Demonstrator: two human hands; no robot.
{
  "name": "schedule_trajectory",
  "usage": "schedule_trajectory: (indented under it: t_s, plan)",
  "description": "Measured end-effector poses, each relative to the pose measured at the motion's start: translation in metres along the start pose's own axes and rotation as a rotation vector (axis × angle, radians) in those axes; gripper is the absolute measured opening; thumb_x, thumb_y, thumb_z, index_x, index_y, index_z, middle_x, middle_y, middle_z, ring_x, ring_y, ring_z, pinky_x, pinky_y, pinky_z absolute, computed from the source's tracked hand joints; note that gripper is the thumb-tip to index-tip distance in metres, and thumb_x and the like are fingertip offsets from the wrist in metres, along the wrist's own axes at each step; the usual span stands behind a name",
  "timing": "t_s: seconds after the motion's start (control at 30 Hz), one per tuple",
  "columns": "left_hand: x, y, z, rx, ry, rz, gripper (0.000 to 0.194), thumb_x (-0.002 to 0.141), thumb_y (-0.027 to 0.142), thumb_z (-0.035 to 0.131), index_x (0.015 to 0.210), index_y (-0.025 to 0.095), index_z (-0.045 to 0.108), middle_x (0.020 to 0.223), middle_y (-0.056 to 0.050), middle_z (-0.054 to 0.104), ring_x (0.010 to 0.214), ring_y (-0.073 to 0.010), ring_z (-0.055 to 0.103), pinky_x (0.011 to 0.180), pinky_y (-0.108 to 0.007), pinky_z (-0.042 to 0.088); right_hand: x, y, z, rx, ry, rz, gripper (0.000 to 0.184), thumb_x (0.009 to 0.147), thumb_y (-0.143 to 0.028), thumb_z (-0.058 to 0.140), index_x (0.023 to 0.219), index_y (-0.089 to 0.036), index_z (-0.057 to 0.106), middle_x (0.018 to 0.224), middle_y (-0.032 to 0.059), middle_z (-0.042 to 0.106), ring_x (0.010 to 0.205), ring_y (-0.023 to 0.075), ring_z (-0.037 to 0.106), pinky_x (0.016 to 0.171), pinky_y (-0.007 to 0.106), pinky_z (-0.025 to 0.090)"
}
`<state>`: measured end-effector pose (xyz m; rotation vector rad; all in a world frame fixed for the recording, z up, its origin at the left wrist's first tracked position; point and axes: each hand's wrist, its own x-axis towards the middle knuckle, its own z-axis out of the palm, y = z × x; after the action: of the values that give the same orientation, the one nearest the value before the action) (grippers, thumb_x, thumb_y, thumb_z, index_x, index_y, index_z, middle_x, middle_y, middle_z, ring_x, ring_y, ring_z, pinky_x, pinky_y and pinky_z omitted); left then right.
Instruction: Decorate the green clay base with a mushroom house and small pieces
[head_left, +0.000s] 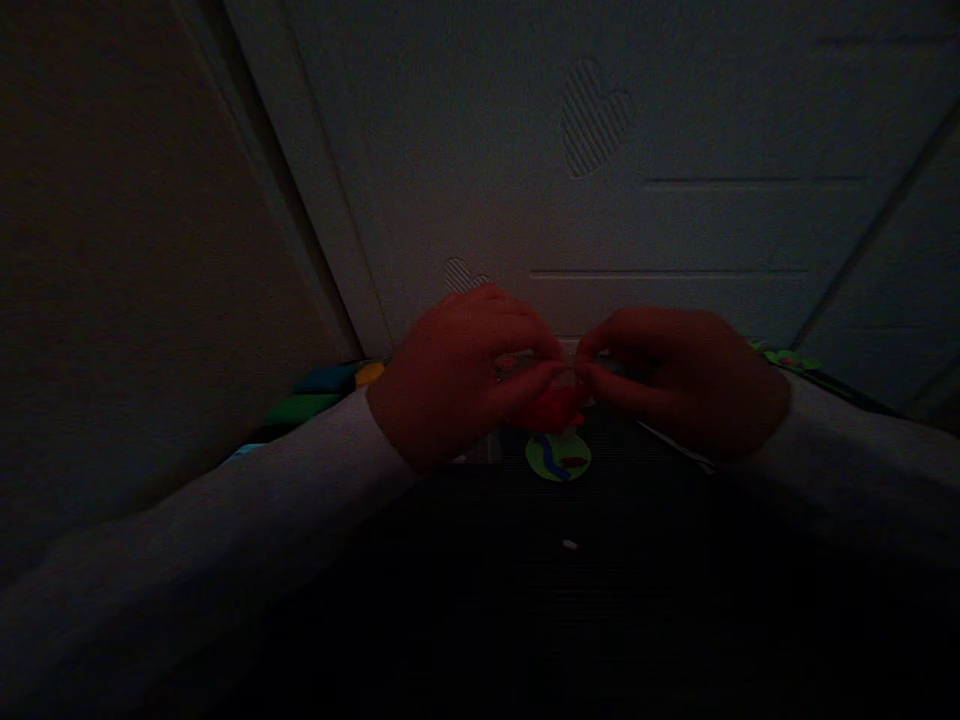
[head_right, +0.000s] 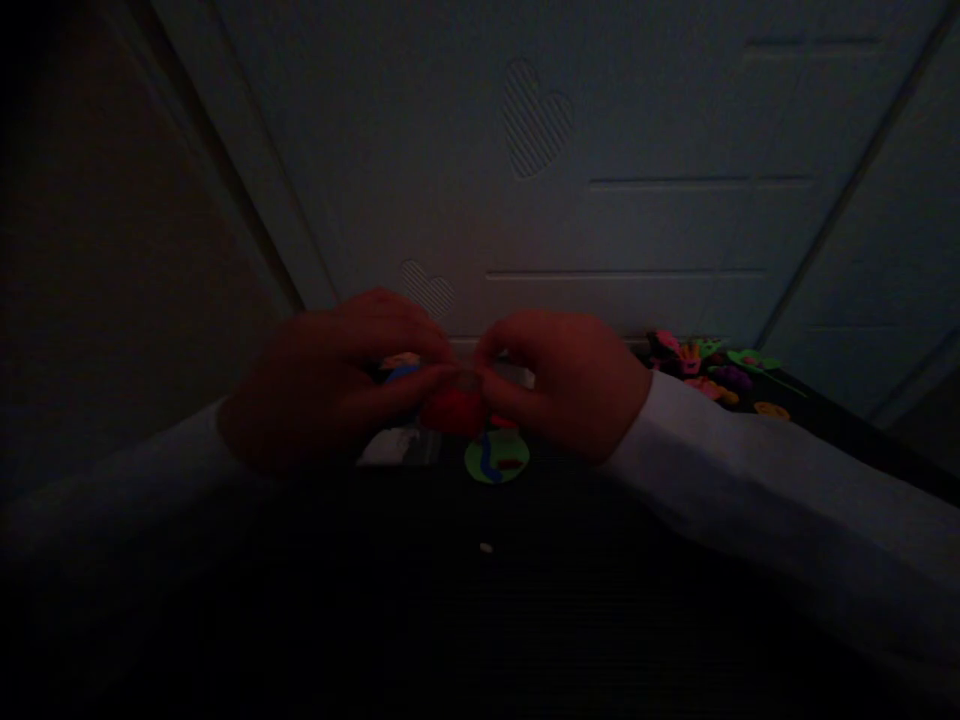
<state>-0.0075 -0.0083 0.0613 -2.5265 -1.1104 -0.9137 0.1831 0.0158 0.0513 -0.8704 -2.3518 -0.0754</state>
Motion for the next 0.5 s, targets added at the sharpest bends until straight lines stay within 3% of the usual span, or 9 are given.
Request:
schedule_trajectory:
  t_s: [0.33,0.5]
  plan:
    - [-0.001,-0.007,-0.009,-0.073,0.084,-0.146,0.016,0.073,0.037,0.059,0.072,0.021,0.064,0.080,0.000,0.065,0.077,-0.0158,0.059,0.071,-0.026,0.042,0.004,0.007,-0.004,0.005,0.013,0.089,0.024,0.078,-0.040,0.052,0.079,-0.018,0.061,0.065,0.0030,0.053,0.057,0.0108,0.040,0.056,0.026,0.025]
    - [0.006,-0.028,-0.013,0.031,-0.074,-0.248,0.028,0.073,0.045,0.057,0.071,0.019,0.066,0.071,0.001,0.066,0.067,-0.0138,0.059,0.064,-0.024,0.041,0.005,0.017,0.002,0.166,-0.102,0.193,0.029,0.079,-0.044,0.050,0.076,-0.017,0.060,0.064,0.0023,0.051,0.059,0.0112,0.042,0.055,0.025,0.027]
